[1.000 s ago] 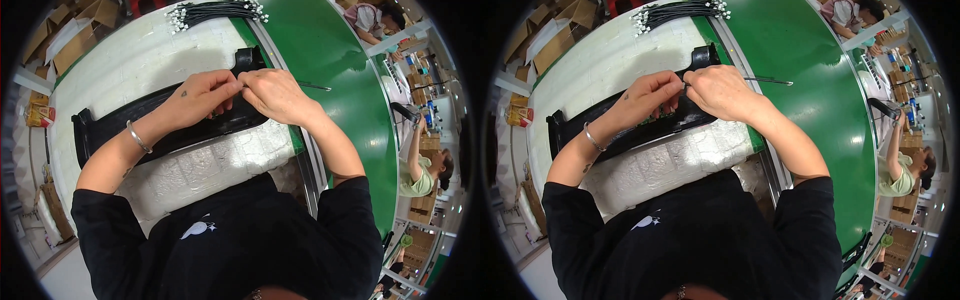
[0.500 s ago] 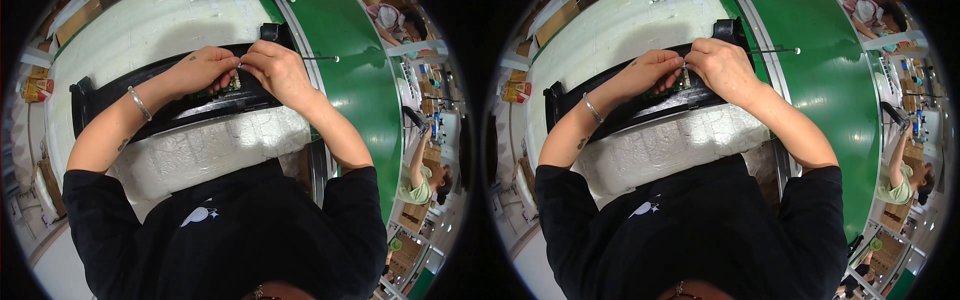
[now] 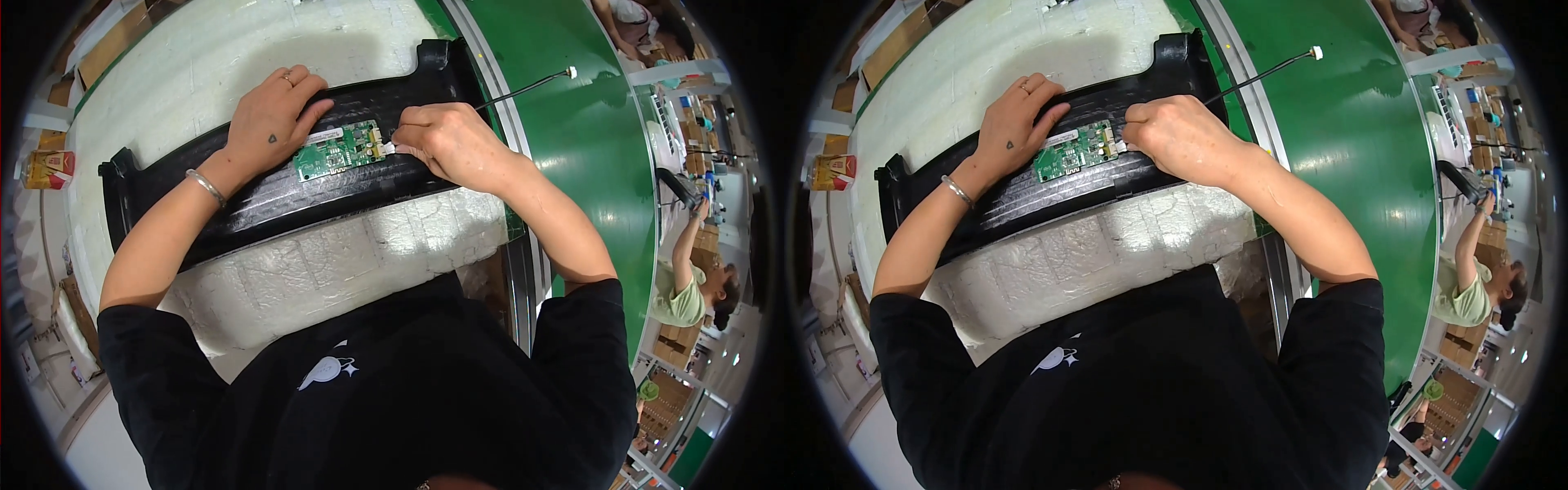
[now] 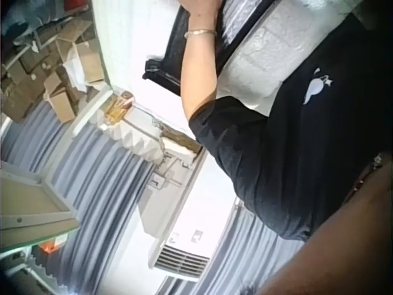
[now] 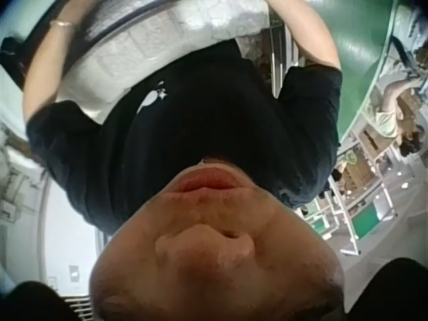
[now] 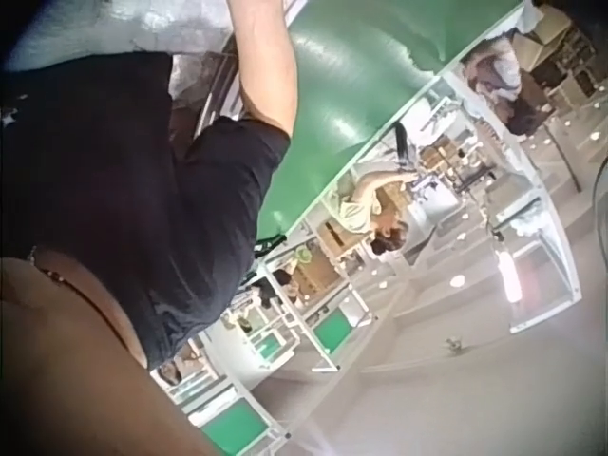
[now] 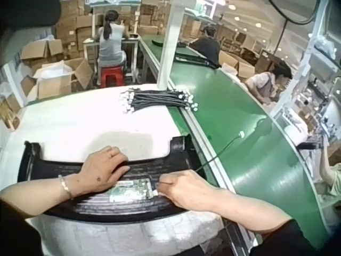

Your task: Connecting wire bundles to circuit boards inside plastic housings on a factory assembly line.

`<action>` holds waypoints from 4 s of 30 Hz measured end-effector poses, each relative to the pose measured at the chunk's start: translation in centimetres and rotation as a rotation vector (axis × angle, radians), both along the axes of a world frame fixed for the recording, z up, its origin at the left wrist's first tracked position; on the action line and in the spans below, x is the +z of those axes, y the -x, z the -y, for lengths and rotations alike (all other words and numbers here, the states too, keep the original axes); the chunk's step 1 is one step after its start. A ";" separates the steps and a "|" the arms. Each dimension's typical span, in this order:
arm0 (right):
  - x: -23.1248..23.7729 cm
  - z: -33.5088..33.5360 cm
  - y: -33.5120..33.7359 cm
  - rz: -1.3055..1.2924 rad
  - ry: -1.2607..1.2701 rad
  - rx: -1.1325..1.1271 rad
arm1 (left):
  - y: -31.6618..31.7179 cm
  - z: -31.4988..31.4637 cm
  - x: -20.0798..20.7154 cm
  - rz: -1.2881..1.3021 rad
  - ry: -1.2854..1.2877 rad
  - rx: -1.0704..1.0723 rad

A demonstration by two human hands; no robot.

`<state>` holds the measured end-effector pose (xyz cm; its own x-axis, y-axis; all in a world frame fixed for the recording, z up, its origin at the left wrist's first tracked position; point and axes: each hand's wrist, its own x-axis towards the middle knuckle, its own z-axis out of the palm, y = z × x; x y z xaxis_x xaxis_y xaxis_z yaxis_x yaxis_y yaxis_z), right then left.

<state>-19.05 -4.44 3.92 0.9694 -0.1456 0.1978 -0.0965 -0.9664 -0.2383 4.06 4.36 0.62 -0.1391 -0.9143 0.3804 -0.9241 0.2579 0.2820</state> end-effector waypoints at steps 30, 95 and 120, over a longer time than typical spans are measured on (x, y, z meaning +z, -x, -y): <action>-1.1 -4.1 3.3 0.282 0.161 0.106 | 1.7 0.7 6.7 0.024 -0.219 -0.125; 2.3 7.9 -6.1 0.692 -1.633 -0.647 | -1.1 8.8 1.8 -1.586 -0.356 -0.040; -5.1 5.2 -11.9 0.455 -0.364 -0.605 | -2.1 9.2 -2.8 -1.173 -0.148 0.111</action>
